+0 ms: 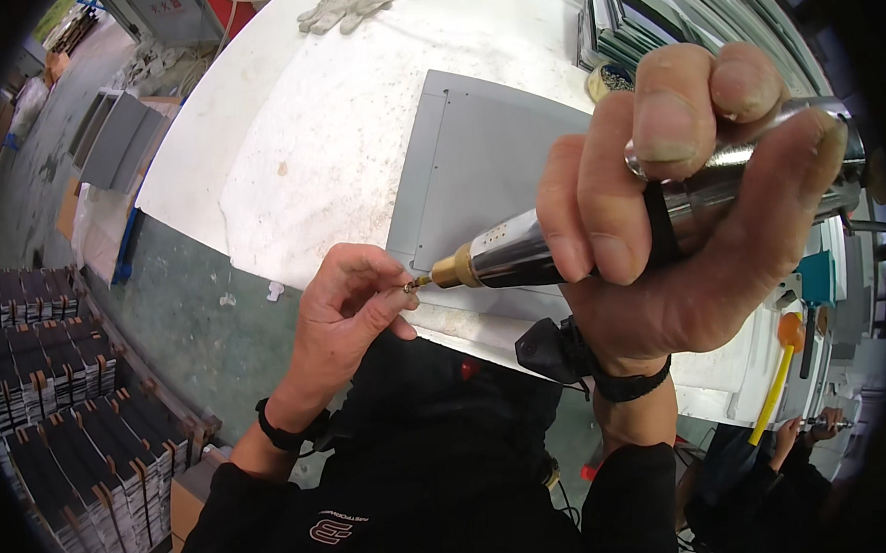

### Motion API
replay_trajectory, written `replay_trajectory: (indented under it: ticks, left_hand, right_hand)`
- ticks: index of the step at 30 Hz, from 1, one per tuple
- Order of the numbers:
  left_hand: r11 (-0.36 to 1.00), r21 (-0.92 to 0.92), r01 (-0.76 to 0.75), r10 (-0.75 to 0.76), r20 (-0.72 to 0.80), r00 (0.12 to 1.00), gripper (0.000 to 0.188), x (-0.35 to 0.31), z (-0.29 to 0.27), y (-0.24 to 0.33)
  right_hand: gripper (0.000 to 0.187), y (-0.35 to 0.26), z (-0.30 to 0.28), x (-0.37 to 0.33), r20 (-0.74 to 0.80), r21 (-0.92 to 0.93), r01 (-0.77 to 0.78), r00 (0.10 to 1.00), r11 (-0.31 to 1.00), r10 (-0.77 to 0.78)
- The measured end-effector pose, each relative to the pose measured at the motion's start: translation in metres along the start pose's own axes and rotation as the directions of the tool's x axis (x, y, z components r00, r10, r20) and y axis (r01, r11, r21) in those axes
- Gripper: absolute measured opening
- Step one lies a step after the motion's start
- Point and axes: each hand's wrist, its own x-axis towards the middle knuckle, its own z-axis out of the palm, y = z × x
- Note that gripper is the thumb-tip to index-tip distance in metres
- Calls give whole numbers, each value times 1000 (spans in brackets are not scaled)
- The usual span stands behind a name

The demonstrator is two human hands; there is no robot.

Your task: The worker is seen assembling a frame by using an air-powered screwdriver to fasten screws into the frame components.

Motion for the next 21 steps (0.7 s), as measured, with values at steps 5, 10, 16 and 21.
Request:
replay_trajectory:
  ticks: [5,10,16,21]
  left_hand:
    - [1000,20,12,-12,-4,1000,26,1,0,2]
    - [999,45,20,-18,-35,999,26,2,2,3]
    - [999,24,26,-26,-12,1000,25,1,0,1]
    - [999,12,46,-46,8,999,25,1,-1,1]
  right_hand:
    - [31,0,0,1,11,-4,-6,1000,1000,6]
    - [31,-1,3,0,-7,-45,1,1000,999,-2]
    - [32,1,6,0,4,-19,16,1000,1000,-15]
    - [33,1,3,-1,16,11,-5,1000,1000,5]
